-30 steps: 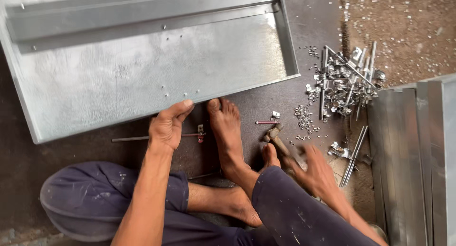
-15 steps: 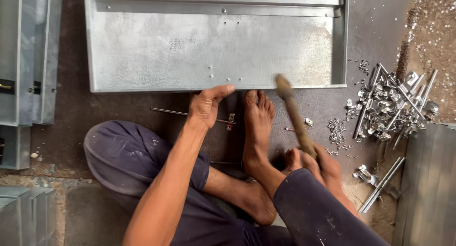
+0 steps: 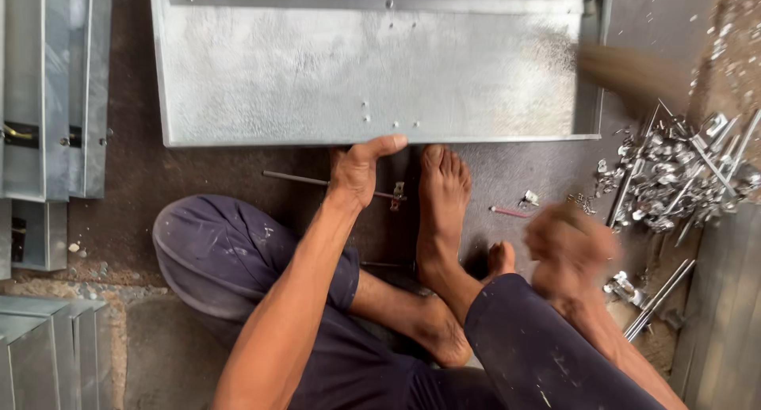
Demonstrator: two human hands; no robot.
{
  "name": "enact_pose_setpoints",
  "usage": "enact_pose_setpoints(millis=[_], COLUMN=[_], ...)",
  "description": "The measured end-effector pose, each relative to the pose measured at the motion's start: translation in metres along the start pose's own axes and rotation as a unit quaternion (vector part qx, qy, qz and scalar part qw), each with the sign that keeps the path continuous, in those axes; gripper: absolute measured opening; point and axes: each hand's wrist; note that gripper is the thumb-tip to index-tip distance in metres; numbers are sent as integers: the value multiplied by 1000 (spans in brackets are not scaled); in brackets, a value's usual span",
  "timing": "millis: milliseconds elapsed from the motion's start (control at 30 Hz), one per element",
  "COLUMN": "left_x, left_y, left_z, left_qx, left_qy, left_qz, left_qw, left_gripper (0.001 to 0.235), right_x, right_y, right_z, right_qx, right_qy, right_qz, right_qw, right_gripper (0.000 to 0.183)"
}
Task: The person attaches a metal latch and handle to a flat metal sheet using a hammer and screws, then repeats the process on the inside of a metal box, striking the metal with a hammer to secure the components.
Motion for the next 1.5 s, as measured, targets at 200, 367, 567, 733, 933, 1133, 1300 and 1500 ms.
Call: enact_pose_setpoints(millis=[200,367,567,733,933,1133,1300,1500], left_x=[0,-4,-3,3,-24,-21,-20,-31], left_y=[4,-5,18,64,16,2,9,7], left_z=[-5,8,-5,-11,-36,-38,-31,-26], left_qx=[23,-2,-22,114,127,56,-190,-161], left_qy=[-12,-7,-9,70,-19,-80,-80,-74], left_qz=[-6,25,11,104,186,187,3,-35], left_qw=[1000,1000,1000,985,974,978,979,984], left_gripper=[60,54,55,32,20,16,56,81], right_x=[-5,-14,-38,-91,-132,-140,-103,-17], right_y=[3,41,34,-34,-31,7,30,32], right_z=[-5,-15,-13,3,17,9,23,1], right_qx=[54,37,52,147,-7,-143,142,3], right_qy=[-33,-18,26,117,81,59,188,-5], right_qz=[-55,-39,15,247,245,211,123,-38], right_qw=[997,998,998,951,966,965,964,999], right_gripper=[35,33,32,40,29,22,28,44])
Point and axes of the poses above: each hand's wrist, its own x-axis away from the middle knuckle, its own z-axis out of the back of the hand, y = z × x, and after that the axes turned 14 degrees about -z, right-handed
